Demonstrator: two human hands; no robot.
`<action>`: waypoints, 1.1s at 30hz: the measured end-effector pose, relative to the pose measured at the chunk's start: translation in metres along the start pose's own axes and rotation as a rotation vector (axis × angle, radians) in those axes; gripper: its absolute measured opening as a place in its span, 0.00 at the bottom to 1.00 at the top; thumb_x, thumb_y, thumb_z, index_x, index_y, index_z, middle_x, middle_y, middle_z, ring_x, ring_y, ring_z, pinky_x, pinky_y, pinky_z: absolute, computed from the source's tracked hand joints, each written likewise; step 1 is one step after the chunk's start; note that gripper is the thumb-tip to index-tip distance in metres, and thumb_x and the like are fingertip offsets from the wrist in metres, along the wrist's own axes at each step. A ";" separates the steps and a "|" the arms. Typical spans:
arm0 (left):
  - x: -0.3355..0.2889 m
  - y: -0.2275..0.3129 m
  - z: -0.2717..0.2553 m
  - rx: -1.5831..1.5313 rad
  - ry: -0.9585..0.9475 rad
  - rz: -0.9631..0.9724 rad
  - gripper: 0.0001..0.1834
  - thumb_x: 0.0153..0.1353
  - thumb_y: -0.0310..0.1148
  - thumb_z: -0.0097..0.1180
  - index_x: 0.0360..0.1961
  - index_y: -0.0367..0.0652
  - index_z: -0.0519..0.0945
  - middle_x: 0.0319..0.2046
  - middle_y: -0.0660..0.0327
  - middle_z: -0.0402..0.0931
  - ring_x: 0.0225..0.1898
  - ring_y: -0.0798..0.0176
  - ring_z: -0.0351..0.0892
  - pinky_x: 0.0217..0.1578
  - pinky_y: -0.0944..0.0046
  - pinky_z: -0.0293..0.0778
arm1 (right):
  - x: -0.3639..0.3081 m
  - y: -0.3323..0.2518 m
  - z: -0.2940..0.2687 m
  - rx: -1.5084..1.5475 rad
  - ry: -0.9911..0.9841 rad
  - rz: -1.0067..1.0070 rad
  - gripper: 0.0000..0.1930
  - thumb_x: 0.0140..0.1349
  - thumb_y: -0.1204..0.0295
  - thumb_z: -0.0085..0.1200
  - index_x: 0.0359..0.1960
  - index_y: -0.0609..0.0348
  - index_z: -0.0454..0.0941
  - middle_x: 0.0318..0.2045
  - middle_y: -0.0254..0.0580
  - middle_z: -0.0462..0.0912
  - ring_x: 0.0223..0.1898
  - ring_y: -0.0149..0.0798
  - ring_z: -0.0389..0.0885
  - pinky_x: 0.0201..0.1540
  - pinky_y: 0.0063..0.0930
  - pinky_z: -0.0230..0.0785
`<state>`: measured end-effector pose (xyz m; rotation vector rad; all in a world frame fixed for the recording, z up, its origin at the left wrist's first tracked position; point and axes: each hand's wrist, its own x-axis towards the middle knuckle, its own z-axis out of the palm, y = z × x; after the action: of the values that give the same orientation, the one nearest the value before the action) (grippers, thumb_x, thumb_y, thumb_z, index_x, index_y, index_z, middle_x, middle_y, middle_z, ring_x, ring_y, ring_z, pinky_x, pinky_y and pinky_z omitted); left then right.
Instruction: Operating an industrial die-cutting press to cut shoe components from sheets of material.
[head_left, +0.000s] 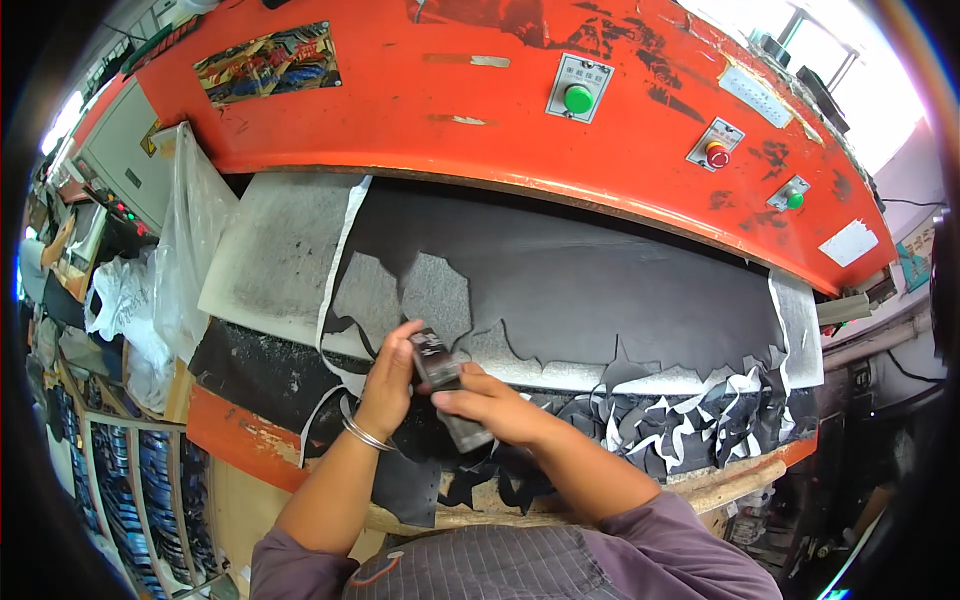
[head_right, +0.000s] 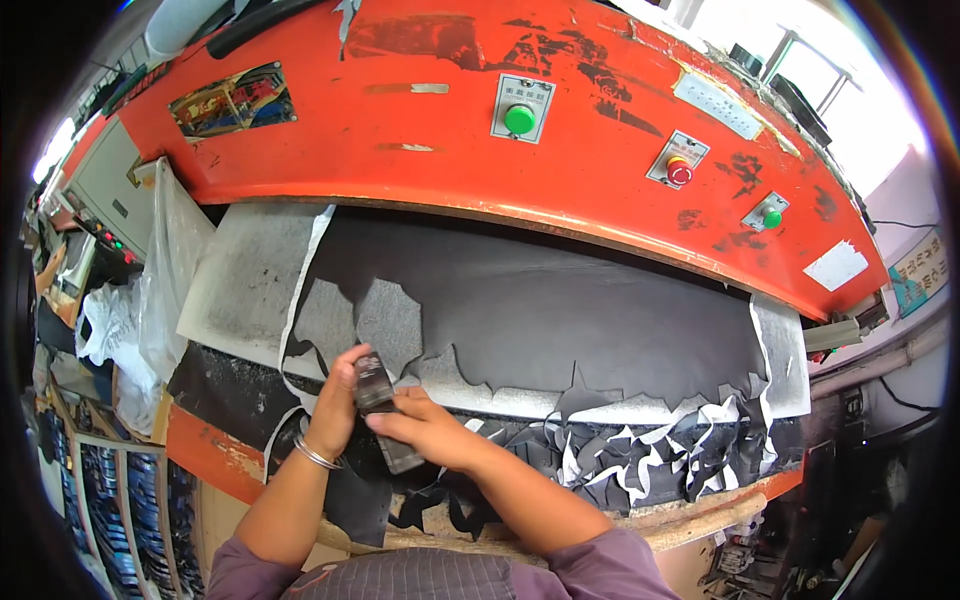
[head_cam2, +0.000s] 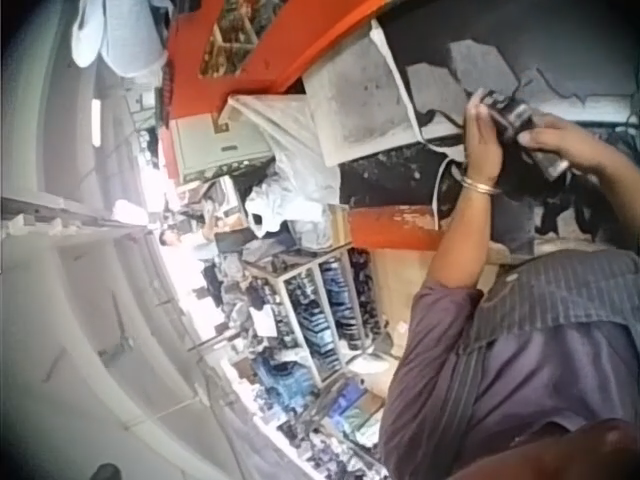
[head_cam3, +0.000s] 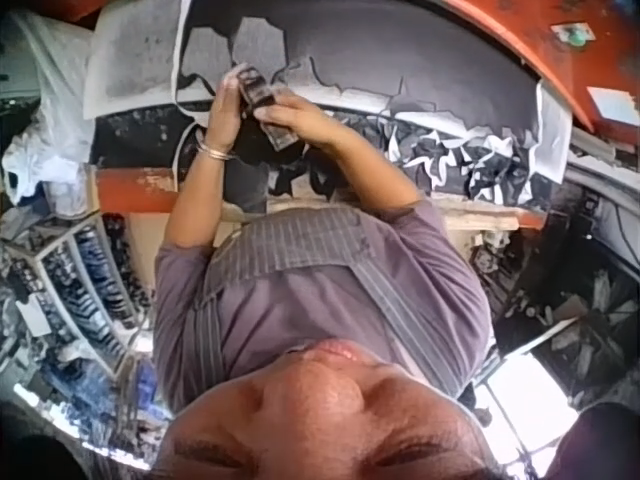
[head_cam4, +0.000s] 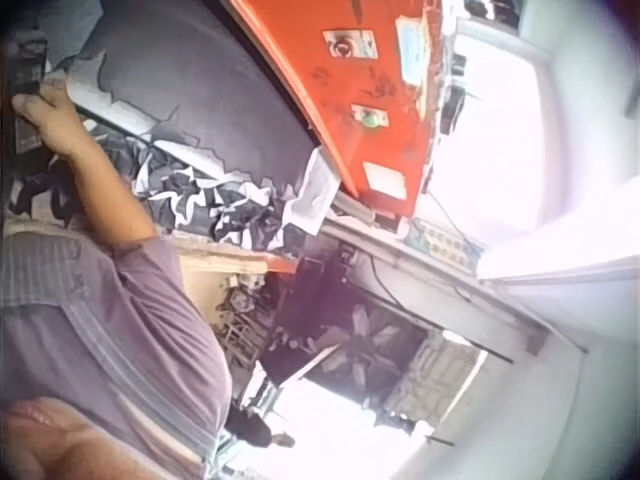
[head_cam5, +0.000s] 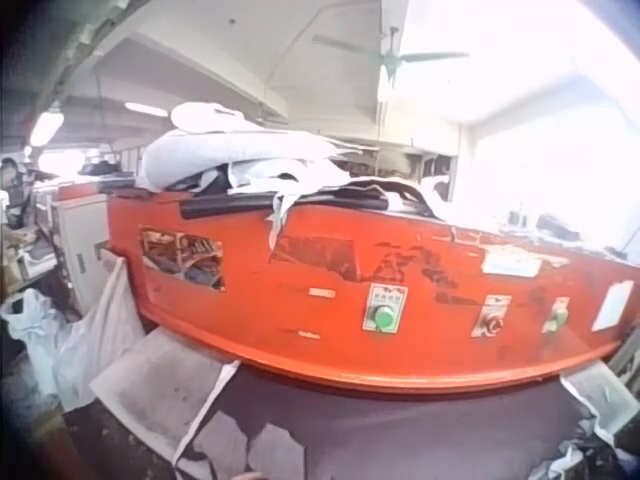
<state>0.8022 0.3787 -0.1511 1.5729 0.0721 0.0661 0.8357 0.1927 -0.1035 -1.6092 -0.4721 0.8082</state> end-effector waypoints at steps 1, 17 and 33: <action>-0.009 -0.011 -0.004 -0.053 0.007 -0.049 0.23 0.73 0.46 0.41 0.57 0.38 0.69 0.47 0.59 0.74 0.49 0.68 0.72 0.52 0.67 0.67 | -0.009 -0.004 -0.001 0.150 -0.052 0.027 0.23 0.59 0.60 0.60 0.51 0.64 0.77 0.55 0.49 0.67 0.61 0.46 0.63 0.63 0.34 0.54; 0.008 0.036 0.022 0.715 -0.029 0.336 0.32 0.57 0.32 0.56 0.61 0.32 0.64 0.49 0.50 0.77 0.50 0.47 0.75 0.53 0.53 0.68 | 0.023 0.011 -0.058 -0.978 0.757 -0.086 0.50 0.46 0.49 0.67 0.68 0.60 0.56 0.64 0.63 0.63 0.64 0.60 0.61 0.65 0.48 0.53; 0.050 -0.013 0.050 0.870 0.006 0.363 0.44 0.52 0.28 0.55 0.69 0.29 0.49 0.59 0.51 0.73 0.65 0.52 0.64 0.68 0.48 0.49 | 0.002 0.043 -0.063 -1.091 0.805 -0.090 0.46 0.51 0.50 0.63 0.63 0.72 0.60 0.60 0.57 0.71 0.65 0.50 0.66 0.67 0.52 0.49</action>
<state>0.8565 0.3333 -0.1644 2.4401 -0.2100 0.3618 0.8768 0.1416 -0.1432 -2.6815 -0.3914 -0.3189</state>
